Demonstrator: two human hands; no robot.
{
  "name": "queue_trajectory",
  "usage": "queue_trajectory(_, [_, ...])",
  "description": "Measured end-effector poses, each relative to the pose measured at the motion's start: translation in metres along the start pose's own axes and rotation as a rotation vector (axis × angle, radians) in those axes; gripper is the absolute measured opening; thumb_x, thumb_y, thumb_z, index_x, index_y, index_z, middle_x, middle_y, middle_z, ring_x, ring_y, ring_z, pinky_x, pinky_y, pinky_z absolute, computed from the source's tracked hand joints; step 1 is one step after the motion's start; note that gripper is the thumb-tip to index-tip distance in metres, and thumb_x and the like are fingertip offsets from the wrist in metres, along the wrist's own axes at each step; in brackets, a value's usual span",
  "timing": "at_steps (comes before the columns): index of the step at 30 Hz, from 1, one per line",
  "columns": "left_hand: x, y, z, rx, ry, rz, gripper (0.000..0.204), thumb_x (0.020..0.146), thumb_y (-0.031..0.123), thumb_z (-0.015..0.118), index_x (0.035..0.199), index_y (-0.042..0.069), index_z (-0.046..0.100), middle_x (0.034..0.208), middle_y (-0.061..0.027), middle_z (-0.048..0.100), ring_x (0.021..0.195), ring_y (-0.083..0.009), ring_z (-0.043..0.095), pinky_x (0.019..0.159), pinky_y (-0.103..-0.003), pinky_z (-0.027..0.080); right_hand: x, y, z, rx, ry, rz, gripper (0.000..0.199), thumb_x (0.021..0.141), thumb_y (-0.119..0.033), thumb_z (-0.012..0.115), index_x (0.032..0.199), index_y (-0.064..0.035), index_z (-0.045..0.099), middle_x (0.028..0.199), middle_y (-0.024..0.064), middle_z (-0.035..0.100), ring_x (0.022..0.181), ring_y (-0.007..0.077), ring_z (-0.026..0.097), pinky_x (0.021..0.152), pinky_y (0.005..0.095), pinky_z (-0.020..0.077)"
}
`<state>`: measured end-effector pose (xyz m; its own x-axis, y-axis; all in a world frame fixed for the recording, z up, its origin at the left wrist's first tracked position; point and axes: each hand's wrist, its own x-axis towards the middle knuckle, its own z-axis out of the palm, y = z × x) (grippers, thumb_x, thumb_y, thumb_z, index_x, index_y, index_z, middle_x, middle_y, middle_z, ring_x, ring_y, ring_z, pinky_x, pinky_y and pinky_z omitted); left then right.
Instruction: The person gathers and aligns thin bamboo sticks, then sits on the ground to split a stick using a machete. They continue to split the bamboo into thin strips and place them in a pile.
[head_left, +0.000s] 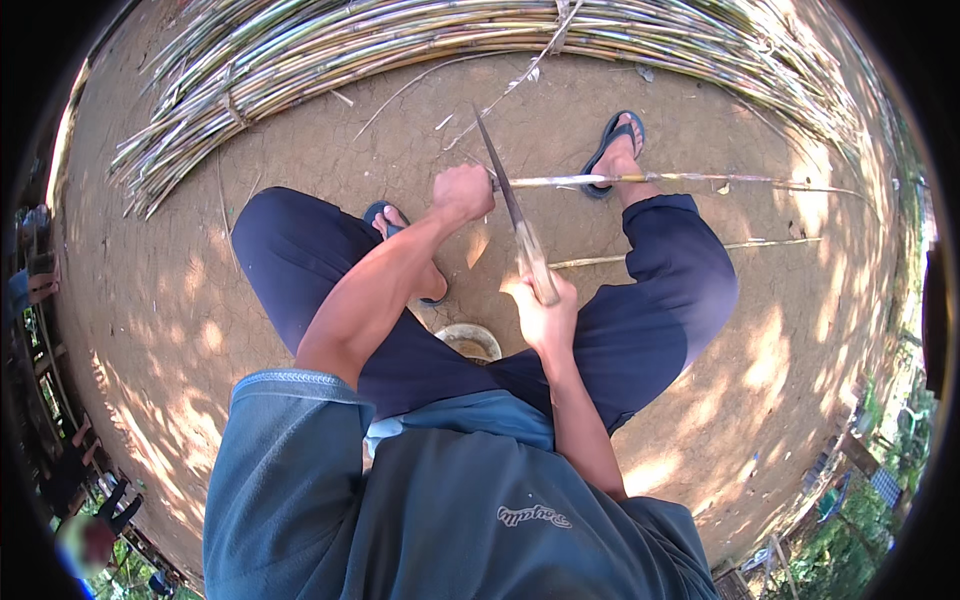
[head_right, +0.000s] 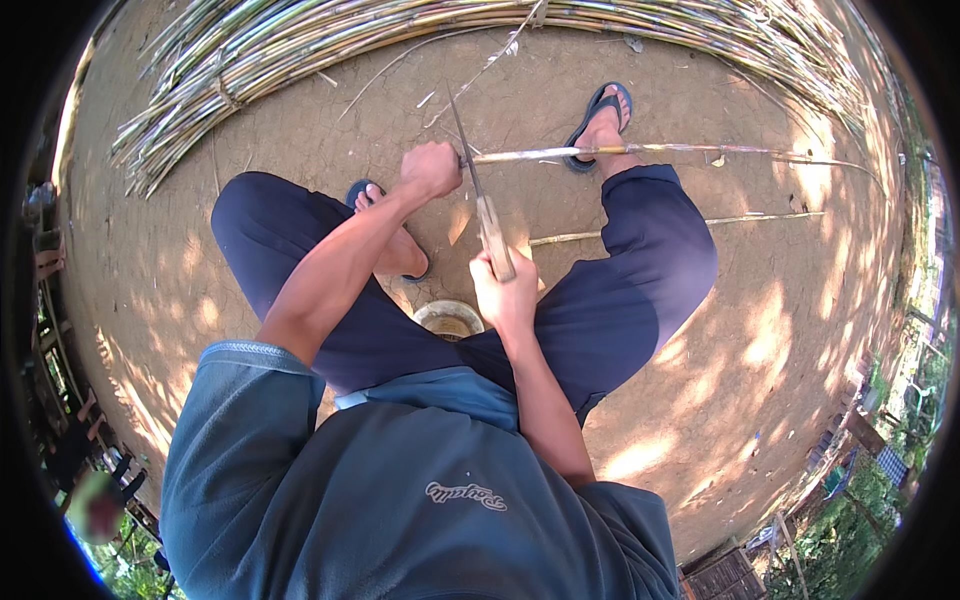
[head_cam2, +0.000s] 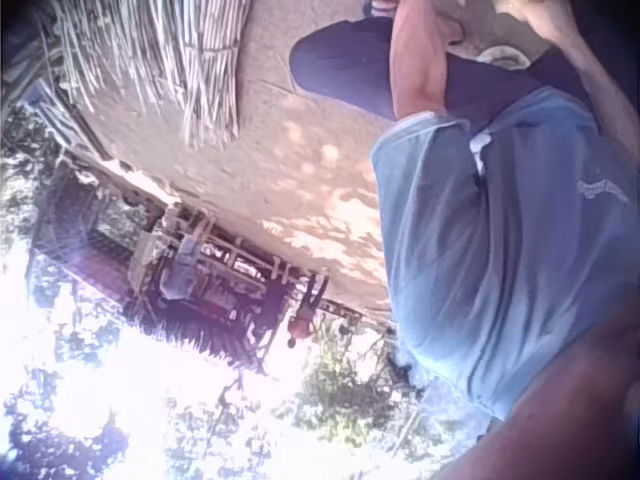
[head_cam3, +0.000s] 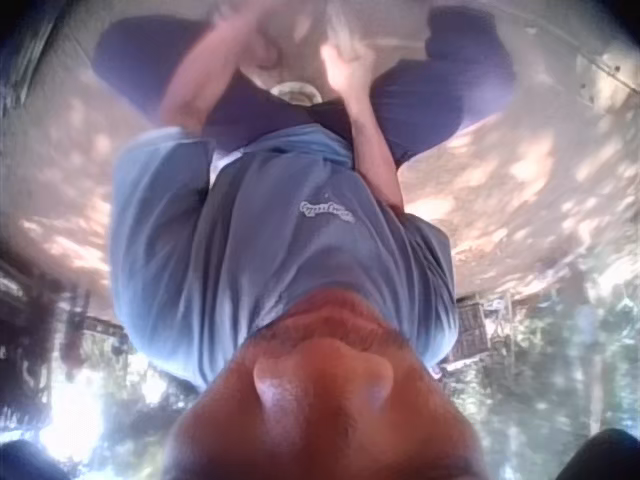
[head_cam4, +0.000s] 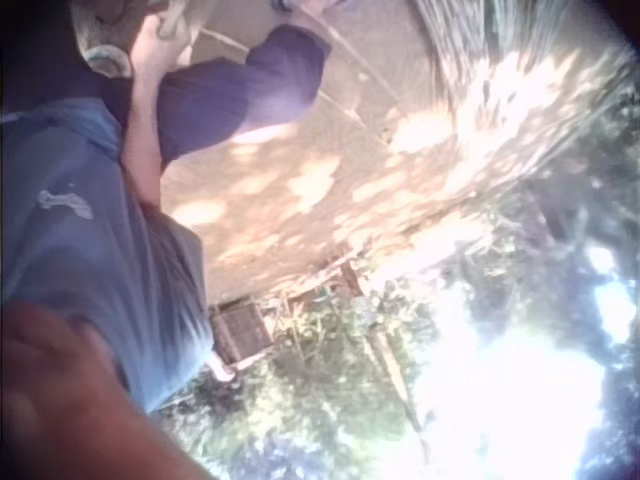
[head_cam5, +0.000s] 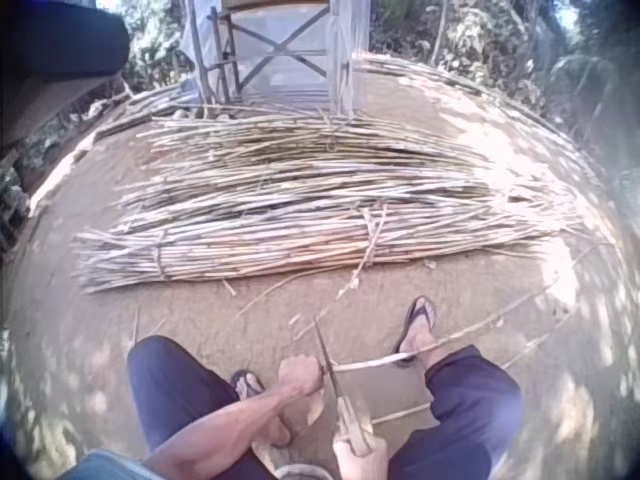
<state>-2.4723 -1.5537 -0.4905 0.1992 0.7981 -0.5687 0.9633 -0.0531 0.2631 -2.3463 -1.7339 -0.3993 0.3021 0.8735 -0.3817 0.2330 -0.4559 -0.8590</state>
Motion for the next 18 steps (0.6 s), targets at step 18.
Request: queue_trajectory(18, [0.009,0.0,-0.001,-0.027,0.046,-0.004,0.025,0.074,0.013,0.06,0.091,0.0,0.074,0.096,-0.0212,0.071,0.091,-0.0354,0.071,0.081,-0.044,0.057,-0.058,0.024,-0.027,0.092,-0.025,-0.063,0.006,0.076,0.004,0.061,0.074,-0.0011,0.06,0.068,-0.0013,0.057,0.063,0.0055,0.052,0.057,0.023,0.0418])
